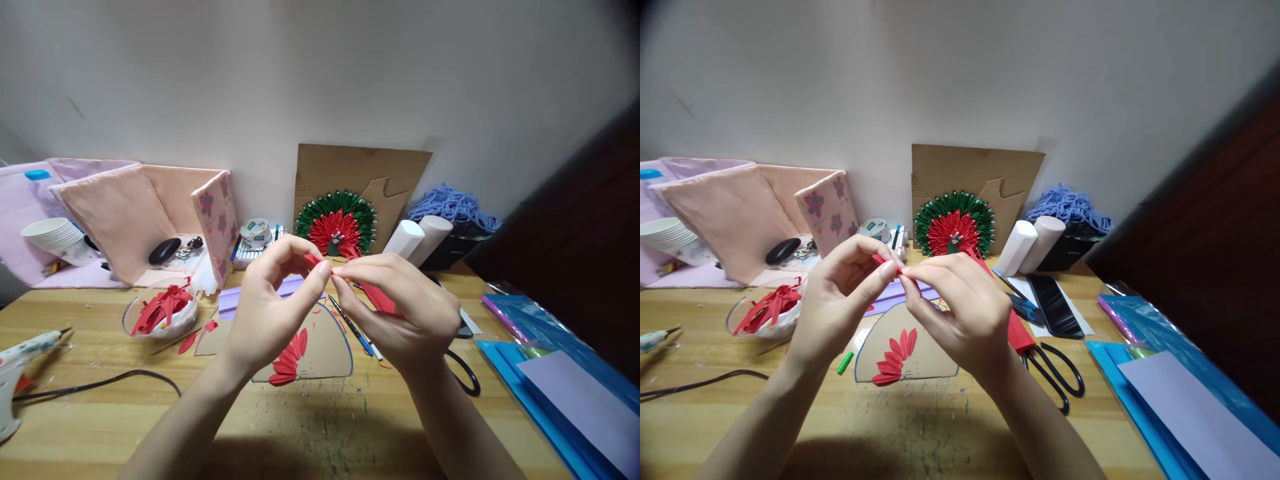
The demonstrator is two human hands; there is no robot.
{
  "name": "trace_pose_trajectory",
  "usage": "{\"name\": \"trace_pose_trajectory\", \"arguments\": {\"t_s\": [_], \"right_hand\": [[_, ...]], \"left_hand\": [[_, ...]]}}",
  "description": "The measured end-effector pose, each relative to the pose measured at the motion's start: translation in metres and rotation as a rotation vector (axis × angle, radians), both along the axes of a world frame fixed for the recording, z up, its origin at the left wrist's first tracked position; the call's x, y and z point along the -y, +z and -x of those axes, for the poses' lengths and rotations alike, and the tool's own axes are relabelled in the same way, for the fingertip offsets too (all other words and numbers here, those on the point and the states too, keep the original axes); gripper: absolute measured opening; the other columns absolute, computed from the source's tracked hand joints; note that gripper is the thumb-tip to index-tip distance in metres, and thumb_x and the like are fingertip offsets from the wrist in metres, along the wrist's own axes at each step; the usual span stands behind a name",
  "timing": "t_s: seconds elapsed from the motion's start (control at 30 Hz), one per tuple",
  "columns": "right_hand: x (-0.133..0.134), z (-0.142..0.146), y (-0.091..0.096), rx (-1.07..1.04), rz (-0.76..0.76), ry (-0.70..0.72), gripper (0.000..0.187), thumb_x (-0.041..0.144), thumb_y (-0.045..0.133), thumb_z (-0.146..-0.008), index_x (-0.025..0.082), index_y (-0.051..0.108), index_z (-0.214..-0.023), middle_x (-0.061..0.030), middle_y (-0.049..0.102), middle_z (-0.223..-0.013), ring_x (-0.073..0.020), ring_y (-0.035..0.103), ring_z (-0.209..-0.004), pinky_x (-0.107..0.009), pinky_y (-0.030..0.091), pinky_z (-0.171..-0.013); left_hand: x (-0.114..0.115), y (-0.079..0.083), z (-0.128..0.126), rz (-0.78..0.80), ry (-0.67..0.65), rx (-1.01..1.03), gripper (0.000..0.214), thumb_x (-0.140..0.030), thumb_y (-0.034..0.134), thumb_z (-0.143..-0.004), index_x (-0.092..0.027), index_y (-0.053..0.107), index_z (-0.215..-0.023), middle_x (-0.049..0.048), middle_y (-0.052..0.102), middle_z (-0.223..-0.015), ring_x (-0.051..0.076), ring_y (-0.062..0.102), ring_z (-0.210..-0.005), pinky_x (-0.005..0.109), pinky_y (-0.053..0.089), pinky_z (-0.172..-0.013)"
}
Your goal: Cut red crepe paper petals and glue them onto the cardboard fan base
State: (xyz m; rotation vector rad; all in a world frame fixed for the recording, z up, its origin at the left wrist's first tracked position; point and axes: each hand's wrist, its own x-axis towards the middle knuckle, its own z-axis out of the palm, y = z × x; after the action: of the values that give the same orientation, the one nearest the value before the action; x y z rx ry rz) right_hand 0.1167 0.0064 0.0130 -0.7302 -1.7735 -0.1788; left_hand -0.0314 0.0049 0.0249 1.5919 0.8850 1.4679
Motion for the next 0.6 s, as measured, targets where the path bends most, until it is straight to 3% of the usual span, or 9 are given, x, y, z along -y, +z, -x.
{"name": "trace_pose_trajectory", "arguments": {"t_s": [0.17, 0.4, 0.6], "right_hand": [[0.0, 0.002, 0.002, -0.049, 0.062, 0.064, 0.018, 0.007, 0.065, -0.074, 0.023, 0.066, -0.084, -0.002, 0.07, -0.076, -0.0168, 0.065, -0.071, -0.03, 0.053, -0.065], [-0.003, 0.005, -0.003, -0.03, 0.012, 0.03, 0.018, 0.006, 0.065, -0.073, 0.02, 0.065, -0.084, -0.002, 0.069, -0.076, -0.0163, 0.063, -0.071, -0.03, 0.052, -0.067], [-0.005, 0.007, -0.004, -0.043, 0.068, 0.02, 0.013, 0.007, 0.064, -0.075, 0.019, 0.064, -0.081, -0.0014, 0.067, -0.073, -0.0151, 0.061, -0.069, -0.029, 0.05, -0.066]], "left_hand": [[-0.003, -0.001, 0.001, 0.032, -0.007, 0.01, 0.012, -0.028, 0.064, -0.078, -0.019, 0.057, -0.08, 0.0003, 0.058, -0.076, 0.011, 0.055, -0.07, 0.021, 0.047, -0.067], [-0.008, -0.002, 0.005, 0.148, -0.028, 0.065, 0.013, -0.029, 0.066, -0.078, -0.018, 0.06, -0.079, 0.0, 0.061, -0.075, 0.01, 0.057, -0.07, 0.02, 0.047, -0.065], [-0.015, -0.003, 0.009, 0.18, 0.013, 0.112, 0.012, -0.03, 0.066, -0.077, -0.018, 0.064, -0.08, 0.0001, 0.063, -0.077, 0.009, 0.057, -0.07, 0.018, 0.046, -0.066]]}}
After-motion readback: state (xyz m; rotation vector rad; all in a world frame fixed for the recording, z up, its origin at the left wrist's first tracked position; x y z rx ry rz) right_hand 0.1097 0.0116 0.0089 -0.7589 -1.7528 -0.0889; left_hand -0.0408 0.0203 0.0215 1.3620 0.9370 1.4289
